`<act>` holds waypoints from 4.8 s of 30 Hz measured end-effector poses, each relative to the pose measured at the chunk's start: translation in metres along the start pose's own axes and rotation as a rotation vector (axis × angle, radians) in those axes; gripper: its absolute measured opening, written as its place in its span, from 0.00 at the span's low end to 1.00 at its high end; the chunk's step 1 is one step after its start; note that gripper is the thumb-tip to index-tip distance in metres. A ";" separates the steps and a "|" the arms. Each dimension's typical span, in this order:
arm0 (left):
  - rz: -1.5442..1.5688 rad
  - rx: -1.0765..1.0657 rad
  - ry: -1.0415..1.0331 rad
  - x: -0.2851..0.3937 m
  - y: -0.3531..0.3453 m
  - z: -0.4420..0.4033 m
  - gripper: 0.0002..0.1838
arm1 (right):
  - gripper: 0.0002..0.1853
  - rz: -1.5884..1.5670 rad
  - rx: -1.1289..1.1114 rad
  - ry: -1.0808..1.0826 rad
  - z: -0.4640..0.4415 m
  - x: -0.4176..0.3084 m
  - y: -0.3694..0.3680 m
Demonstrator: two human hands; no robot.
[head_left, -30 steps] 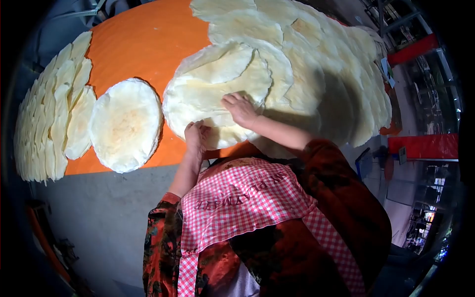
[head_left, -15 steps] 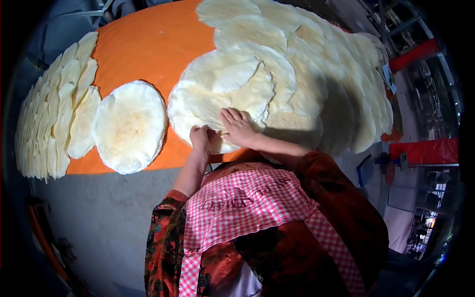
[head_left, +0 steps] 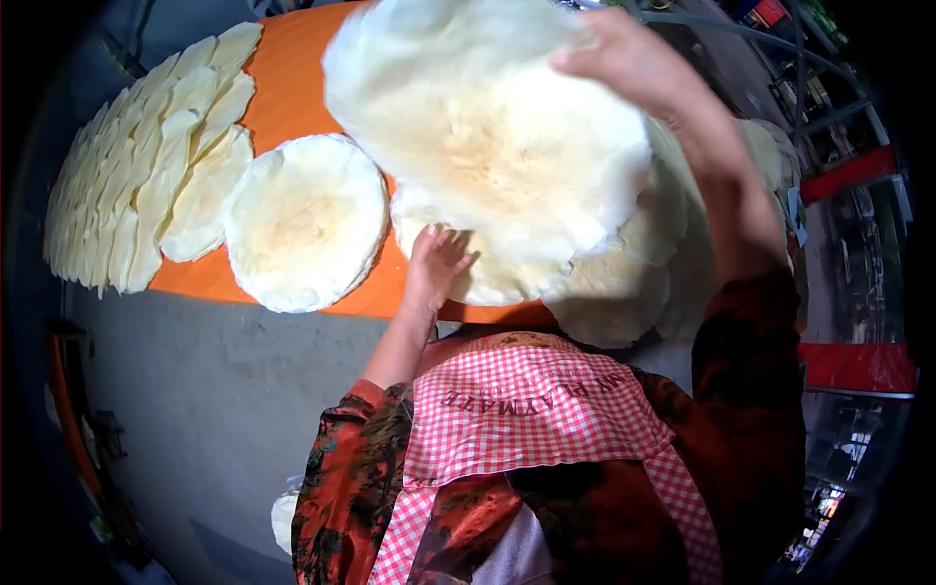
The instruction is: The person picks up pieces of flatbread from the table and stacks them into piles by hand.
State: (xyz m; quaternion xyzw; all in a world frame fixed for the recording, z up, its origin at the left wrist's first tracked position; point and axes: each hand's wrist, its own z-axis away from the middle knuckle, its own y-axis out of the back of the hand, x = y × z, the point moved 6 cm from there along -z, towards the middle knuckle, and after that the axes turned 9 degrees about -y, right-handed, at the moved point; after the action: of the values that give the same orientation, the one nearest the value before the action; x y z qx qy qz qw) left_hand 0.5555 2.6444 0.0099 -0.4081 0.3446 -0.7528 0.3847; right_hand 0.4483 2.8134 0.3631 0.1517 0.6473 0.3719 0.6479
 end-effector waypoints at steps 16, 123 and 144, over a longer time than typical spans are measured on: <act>-0.405 0.250 -0.091 0.043 0.106 -0.010 0.15 | 0.23 -1.196 -0.074 -0.798 0.036 0.396 -0.194; -0.980 0.283 -0.453 0.007 0.050 0.035 0.17 | 0.17 0.097 -0.023 -0.044 0.108 0.232 -0.286; -0.685 0.234 -0.254 -0.016 0.093 -0.015 0.16 | 0.17 0.232 -0.049 -0.550 0.037 0.213 -0.225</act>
State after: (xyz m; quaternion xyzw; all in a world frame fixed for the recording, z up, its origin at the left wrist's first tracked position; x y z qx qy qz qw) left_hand 0.5763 2.6177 -0.0797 -0.5430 0.0495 -0.8154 0.1946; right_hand 0.5235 2.8156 0.0604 0.3037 0.4166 0.4039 0.7557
